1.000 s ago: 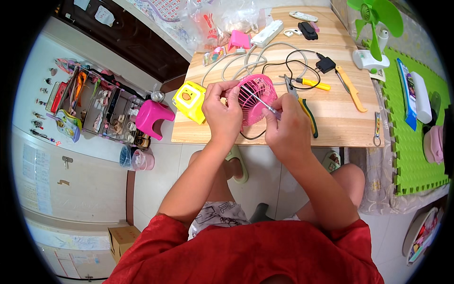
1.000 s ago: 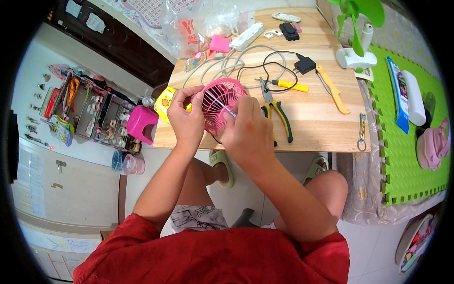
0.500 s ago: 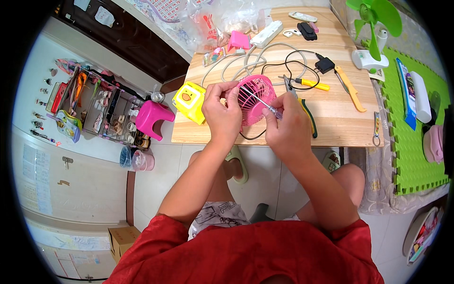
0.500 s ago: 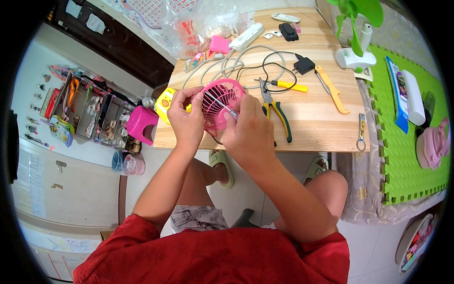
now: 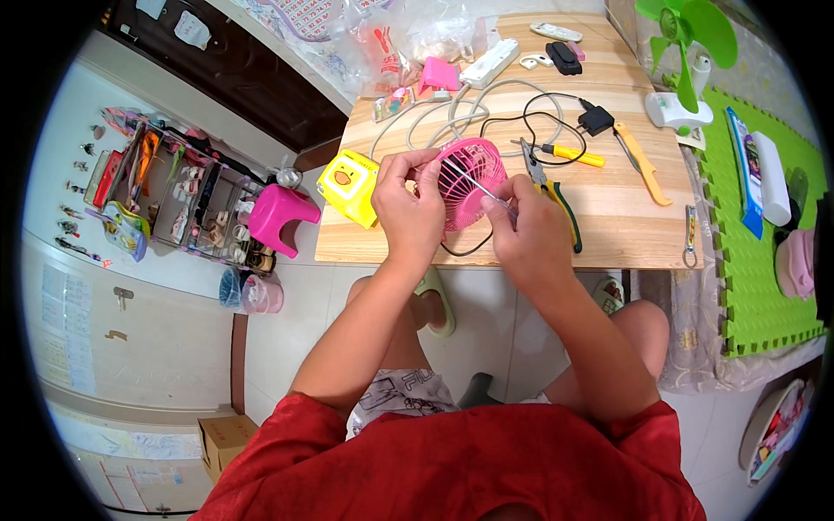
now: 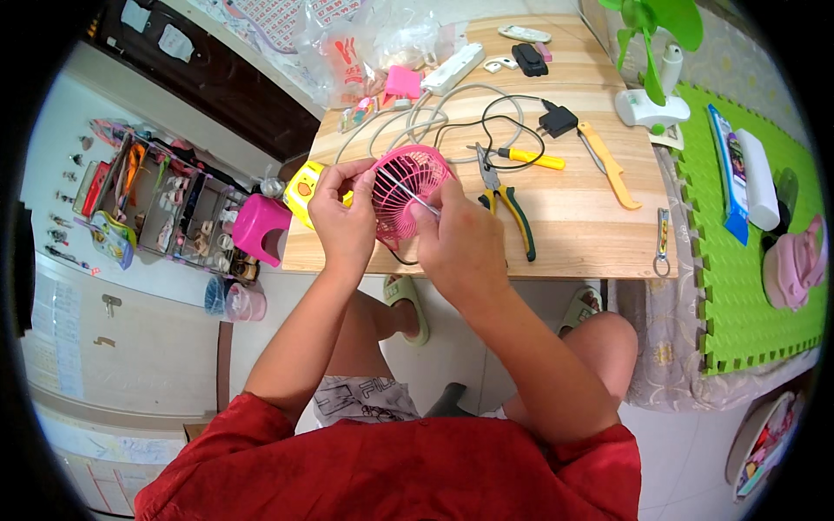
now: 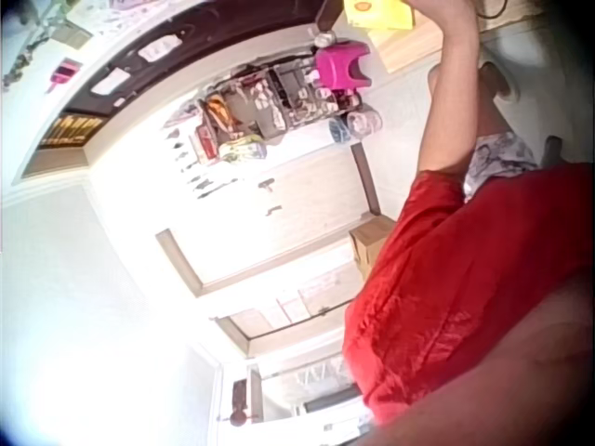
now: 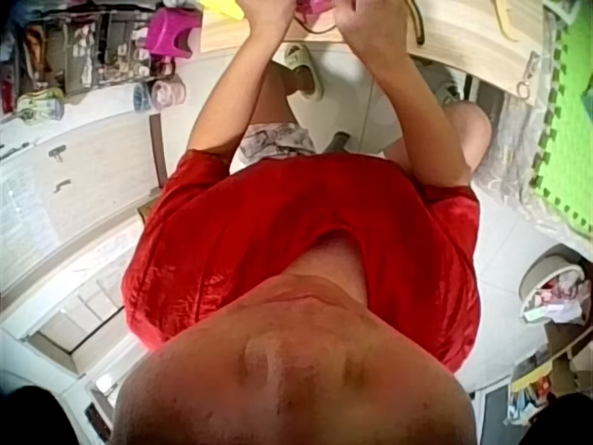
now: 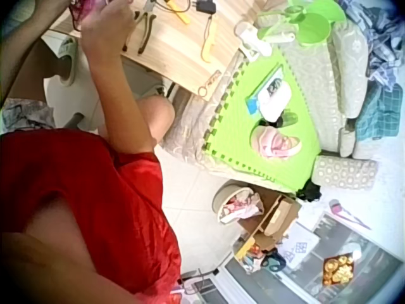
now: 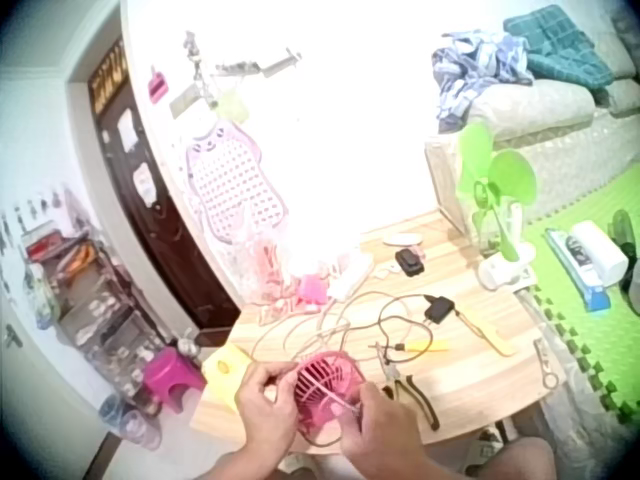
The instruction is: The person uses a screwdriver to tighten screws on the back of a pink fan, handles a wire, and uses pliers to work on the electrical components.
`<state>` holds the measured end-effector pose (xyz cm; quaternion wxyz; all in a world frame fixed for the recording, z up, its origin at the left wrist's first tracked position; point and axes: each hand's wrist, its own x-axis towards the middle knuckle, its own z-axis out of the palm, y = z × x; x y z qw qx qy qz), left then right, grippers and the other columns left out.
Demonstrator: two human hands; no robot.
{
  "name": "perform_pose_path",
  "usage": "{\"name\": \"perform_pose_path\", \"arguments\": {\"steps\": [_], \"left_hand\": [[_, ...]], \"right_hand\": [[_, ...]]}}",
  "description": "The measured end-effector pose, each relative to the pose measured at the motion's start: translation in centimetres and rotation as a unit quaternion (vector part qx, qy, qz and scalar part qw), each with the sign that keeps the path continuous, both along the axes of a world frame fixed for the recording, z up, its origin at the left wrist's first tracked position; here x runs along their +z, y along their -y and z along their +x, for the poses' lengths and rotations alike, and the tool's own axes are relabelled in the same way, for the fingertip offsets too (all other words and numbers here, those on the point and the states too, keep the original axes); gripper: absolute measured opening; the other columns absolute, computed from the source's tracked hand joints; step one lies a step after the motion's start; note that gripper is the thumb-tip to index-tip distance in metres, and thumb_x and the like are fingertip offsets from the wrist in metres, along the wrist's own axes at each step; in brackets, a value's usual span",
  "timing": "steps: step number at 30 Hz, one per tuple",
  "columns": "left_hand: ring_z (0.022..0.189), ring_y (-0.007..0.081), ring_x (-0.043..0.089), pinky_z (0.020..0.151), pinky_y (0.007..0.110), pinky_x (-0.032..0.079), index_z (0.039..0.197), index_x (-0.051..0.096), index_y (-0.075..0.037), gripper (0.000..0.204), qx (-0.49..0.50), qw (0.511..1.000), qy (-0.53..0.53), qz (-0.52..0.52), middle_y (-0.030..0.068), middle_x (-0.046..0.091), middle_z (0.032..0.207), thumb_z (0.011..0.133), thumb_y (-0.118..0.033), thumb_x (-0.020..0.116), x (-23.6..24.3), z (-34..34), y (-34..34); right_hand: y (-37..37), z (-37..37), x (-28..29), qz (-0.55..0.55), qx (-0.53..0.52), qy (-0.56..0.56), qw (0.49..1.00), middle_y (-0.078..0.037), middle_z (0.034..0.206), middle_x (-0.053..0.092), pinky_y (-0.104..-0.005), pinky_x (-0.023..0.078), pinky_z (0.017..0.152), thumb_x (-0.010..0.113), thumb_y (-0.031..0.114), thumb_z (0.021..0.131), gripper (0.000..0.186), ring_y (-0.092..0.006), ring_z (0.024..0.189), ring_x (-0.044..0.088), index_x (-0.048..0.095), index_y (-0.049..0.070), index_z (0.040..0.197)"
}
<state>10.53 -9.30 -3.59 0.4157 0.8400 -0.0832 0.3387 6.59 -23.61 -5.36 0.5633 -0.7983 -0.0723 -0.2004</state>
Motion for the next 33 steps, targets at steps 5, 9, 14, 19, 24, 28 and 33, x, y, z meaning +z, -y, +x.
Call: {"name": "perform_pose_path", "arguments": {"steps": [5, 9, 14, 19, 24, 28, 33], "left_hand": [[0.073, 0.0114, 0.057, 0.07, 0.024, 0.048, 0.092, 0.068, 0.003, 0.011, -0.012, 0.999, -0.029, -0.021, 0.0068, 0.06, 0.083, 0.083, -0.002, 0.064, 0.3, -0.2, -0.6], [0.072, 0.0118, 0.056, 0.07, 0.024, 0.047, 0.093, 0.068, 0.002, 0.013, -0.029, 0.999, -0.032, -0.026, 0.0067, 0.06, 0.083, 0.081, -0.001, 0.064, 0.5, -0.3, -0.8], [0.071, 0.0133, 0.057, 0.069, 0.026, 0.047, 0.092, 0.069, 0.0, 0.012, -0.033, 0.998, -0.044, -0.03, 0.0069, 0.061, 0.083, 0.08, -0.003, 0.067, 0.9, -0.3, -1.4], [0.07, 0.0152, 0.058, 0.067, 0.027, 0.047, 0.089, 0.068, -0.001, 0.012, -0.061, 0.995, -0.064, -0.042, 0.008, 0.061, 0.082, 0.078, -0.005, 0.07, 1.2, -0.3, -2.0], [0.07, 0.015, 0.058, 0.066, 0.027, 0.047, 0.088, 0.068, -0.001, 0.012, -0.068, 0.994, -0.081, -0.034, 0.0077, 0.062, 0.082, 0.077, -0.005, 0.07, 1.8, -0.3, -2.3], [0.064, 0.013, 0.057, 0.06, 0.025, 0.047, 0.087, 0.068, -0.002, 0.013, -0.091, 0.99, -0.098, -0.043, 0.0067, 0.063, 0.08, 0.075, -0.006, 0.072, 1.7, 0.0, -2.6], [0.057, 0.0101, 0.055, 0.053, 0.024, 0.046, 0.086, 0.068, -0.002, 0.016, -0.139, 0.982, -0.115, -0.047, 0.0052, 0.062, 0.073, 0.073, -0.009, 0.074, 1.3, 0.3, -3.0]], "right_hand": [[1.5, 0.4, 0.4, -0.011, 0.026, -0.094, 0.995, -0.017, 0.076, 0.064, -0.0427, 0.046, 0.062, 0.058, 0.018, 0.088, 0.016, -0.0346, 0.072, 0.063, 0.056, 0.002, 0.09], [3.0, 0.4, -0.2, 0.073, 0.052, -0.153, 0.984, -0.014, 0.069, 0.06, -0.0398, 0.045, 0.062, 0.057, 0.015, 0.087, 0.014, -0.033, 0.065, 0.058, 0.051, 0.003, 0.089], [4.2, 0.3, -2.1, -0.134, -0.084, -0.143, 0.977, -0.014, 0.081, 0.056, -0.0416, 0.046, 0.064, 0.067, 0.023, 0.082, 0.03, -0.0338, 0.069, 0.057, 0.048, 0.002, 0.092], [2.8, 0.8, -2.8, -0.33, -0.135, -0.212, 0.91, -0.018, 0.103, 0.048, -0.0456, 0.05, 0.065, 0.076, 0.041, 0.072, 0.06, -0.0393, 0.078, 0.061, 0.043, 0.001, 0.102], [2.3, 1.9, -3.0, -0.382, -0.13, -0.283, 0.87, -0.02, 0.105, 0.051, -0.0458, 0.052, 0.07, 0.077, 0.047, 0.067, 0.07, -0.0394, 0.085, 0.062, 0.046, -0.001, 0.108], [3.1, 2.4, -3.4, -0.413, -0.144, -0.249, 0.864, -0.021, 0.097, 0.056, -0.0421, 0.053, 0.066, 0.077, 0.043, 0.067, 0.064, -0.0379, 0.076, 0.063, 0.05, -0.003, 0.101], [6.2, 0.1, -4.2, 0.091, 0.016, -0.38, 0.921, -0.009, 0.074, 0.063, -0.0298, 0.049, 0.059, 0.064, 0.03, 0.072, 0.046, -0.0175, 0.061, 0.059, 0.055, -0.003, 0.102]]}}
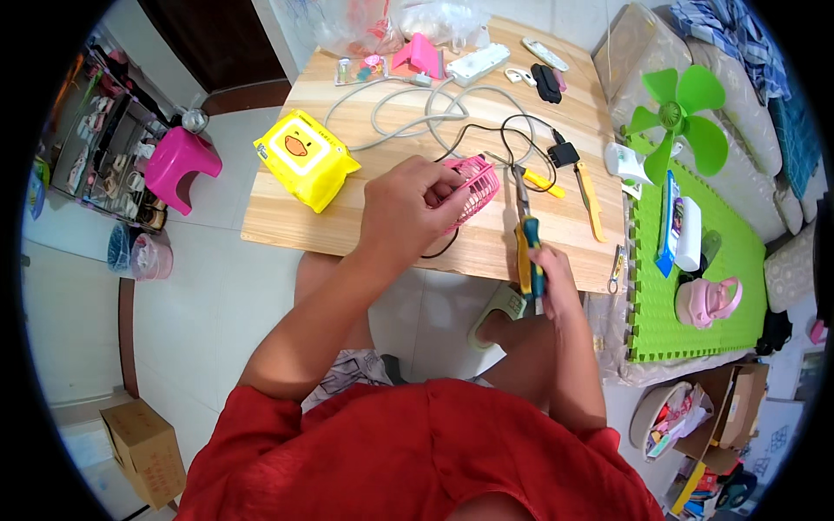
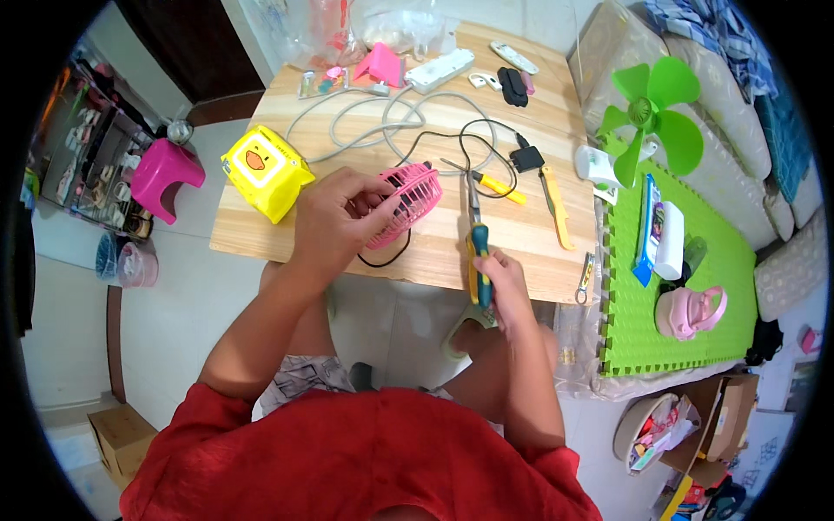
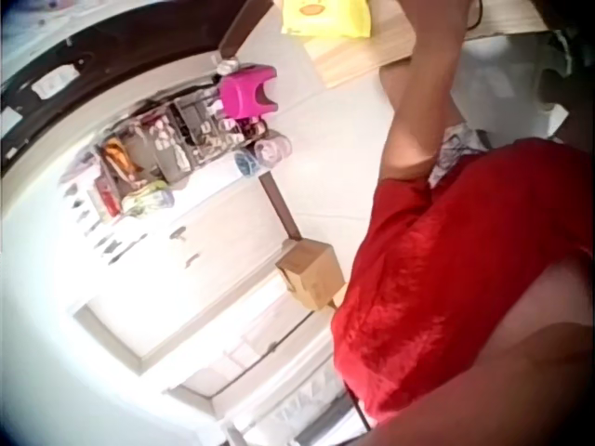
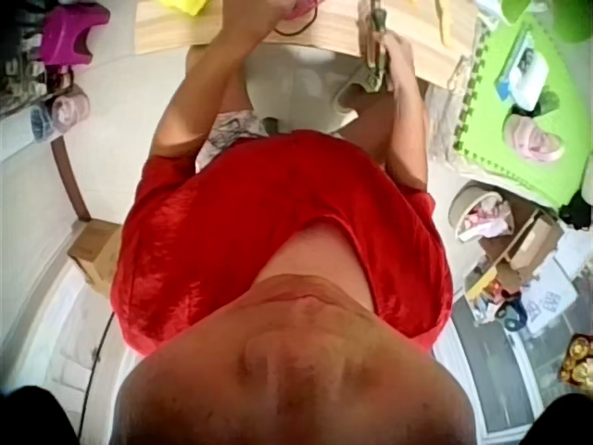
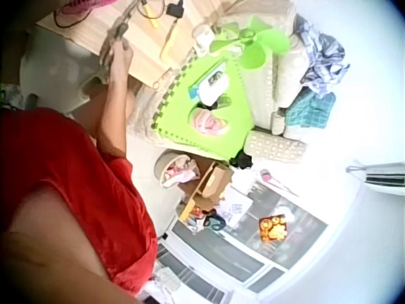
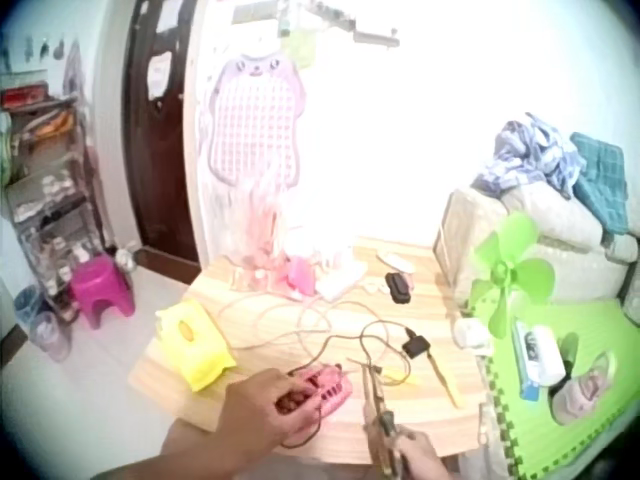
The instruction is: The person uses a screwdriver to tighten screws on the back of a pink fan, handles a wire, and uses pliers to work on the electrical components.
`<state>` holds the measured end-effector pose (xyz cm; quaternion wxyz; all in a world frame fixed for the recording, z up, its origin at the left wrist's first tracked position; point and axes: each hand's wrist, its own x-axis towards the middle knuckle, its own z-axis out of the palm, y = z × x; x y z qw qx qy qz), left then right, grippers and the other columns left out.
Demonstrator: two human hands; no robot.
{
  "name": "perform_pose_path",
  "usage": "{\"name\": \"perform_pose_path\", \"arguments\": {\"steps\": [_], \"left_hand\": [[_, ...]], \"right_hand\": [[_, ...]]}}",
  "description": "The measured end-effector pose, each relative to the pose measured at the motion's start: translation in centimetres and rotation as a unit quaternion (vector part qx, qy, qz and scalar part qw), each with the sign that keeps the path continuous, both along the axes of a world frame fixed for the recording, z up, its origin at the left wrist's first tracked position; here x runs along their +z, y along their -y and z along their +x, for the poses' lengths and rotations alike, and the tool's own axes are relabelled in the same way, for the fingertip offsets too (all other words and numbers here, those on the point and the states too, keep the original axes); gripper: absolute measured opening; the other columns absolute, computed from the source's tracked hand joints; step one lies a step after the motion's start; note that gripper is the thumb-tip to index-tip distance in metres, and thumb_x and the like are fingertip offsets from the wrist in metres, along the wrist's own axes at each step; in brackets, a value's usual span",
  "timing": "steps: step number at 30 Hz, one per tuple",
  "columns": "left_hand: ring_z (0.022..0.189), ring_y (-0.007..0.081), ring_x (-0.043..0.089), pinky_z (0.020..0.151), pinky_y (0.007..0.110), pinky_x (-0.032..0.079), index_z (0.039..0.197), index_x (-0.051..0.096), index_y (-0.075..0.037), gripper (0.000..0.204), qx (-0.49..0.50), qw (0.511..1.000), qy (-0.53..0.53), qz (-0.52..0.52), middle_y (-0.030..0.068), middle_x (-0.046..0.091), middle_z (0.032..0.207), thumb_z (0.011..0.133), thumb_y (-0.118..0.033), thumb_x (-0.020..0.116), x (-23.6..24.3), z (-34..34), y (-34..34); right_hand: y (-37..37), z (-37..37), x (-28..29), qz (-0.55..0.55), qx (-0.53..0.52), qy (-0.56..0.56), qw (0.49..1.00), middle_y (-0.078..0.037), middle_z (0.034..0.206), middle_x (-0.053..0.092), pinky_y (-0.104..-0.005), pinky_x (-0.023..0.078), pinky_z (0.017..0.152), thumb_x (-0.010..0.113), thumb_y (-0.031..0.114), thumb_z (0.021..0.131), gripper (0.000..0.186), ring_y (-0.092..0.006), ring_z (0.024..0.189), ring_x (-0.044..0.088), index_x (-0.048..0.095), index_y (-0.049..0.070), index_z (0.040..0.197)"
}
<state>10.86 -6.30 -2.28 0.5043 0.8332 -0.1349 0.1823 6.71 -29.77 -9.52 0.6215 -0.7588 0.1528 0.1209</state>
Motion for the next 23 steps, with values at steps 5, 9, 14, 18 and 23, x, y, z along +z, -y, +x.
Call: {"name": "perform_pose_path", "arguments": {"steps": [5, 9, 14, 18, 23], "left_hand": [[0.055, 0.0086, 0.054, 0.051, 0.023, 0.045, 0.083, 0.068, -0.003, 0.015, 0.008, 0.999, 0.039, -0.023, 0.0039, 0.059, 0.069, 0.07, -0.008, 0.074, -0.5, 0.2, 1.4], [0.052, 0.0085, 0.053, 0.048, 0.023, 0.044, 0.081, 0.066, -0.004, 0.014, 0.014, 0.997, 0.08, -0.016, 0.0033, 0.058, 0.068, 0.069, -0.006, 0.074, -1.1, 0.3, 1.6], [0.051, 0.0095, 0.054, 0.048, 0.023, 0.044, 0.082, 0.066, -0.005, 0.013, -0.015, 0.992, 0.126, 0.025, 0.0034, 0.058, 0.069, 0.07, -0.005, 0.073, -1.1, 0.5, 1.0], [0.056, 0.0136, 0.058, 0.05, 0.025, 0.046, 0.082, 0.068, -0.005, 0.013, -0.098, 0.977, 0.176, 0.072, 0.0036, 0.059, 0.071, 0.071, -0.006, 0.074, -1.0, 0.8, -1.6], [0.065, 0.0169, 0.062, 0.056, 0.026, 0.049, 0.087, 0.072, -0.007, 0.017, -0.147, 0.97, 0.167, 0.099, 0.0059, 0.062, 0.08, 0.071, -0.009, 0.076, -0.5, 1.5, -3.8]], "right_hand": [[-1.5, -3.4, 1.5, 0.247, -0.015, 0.017, 0.969, -0.012, 0.083, 0.06, -0.0219, 0.041, 0.056, 0.054, 0.011, 0.064, 0.041, -0.015, 0.066, 0.053, 0.052, 0.0, 0.104], [-1.7, -4.0, 3.0, 0.263, 0.006, 0.006, 0.965, -0.013, 0.085, 0.061, -0.0235, 0.044, 0.066, 0.052, 0.005, 0.061, 0.044, -0.017, 0.076, 0.055, 0.052, 0.0, 0.105], [0.5, -2.8, 6.1, 0.05, 0.073, 0.074, 0.993, -0.007, 0.087, 0.061, -0.0257, 0.046, 0.073, 0.042, -0.011, 0.062, 0.045, -0.0152, 0.083, 0.057, 0.053, -0.002, 0.105], [2.9, -0.4, 9.3, -0.207, 0.191, 0.086, 0.956, -0.012, 0.08, 0.059, -0.0299, 0.044, 0.072, 0.044, -0.009, 0.063, 0.035, -0.0216, 0.077, 0.057, 0.054, 0.001, 0.096], [3.6, 2.9, 11.9, -0.415, 0.334, 0.145, 0.834, -0.022, 0.101, 0.057, -0.042, 0.041, 0.088, 0.048, -0.005, 0.066, 0.04, -0.027, 0.101, 0.057, 0.05, 0.004, 0.105]]}}
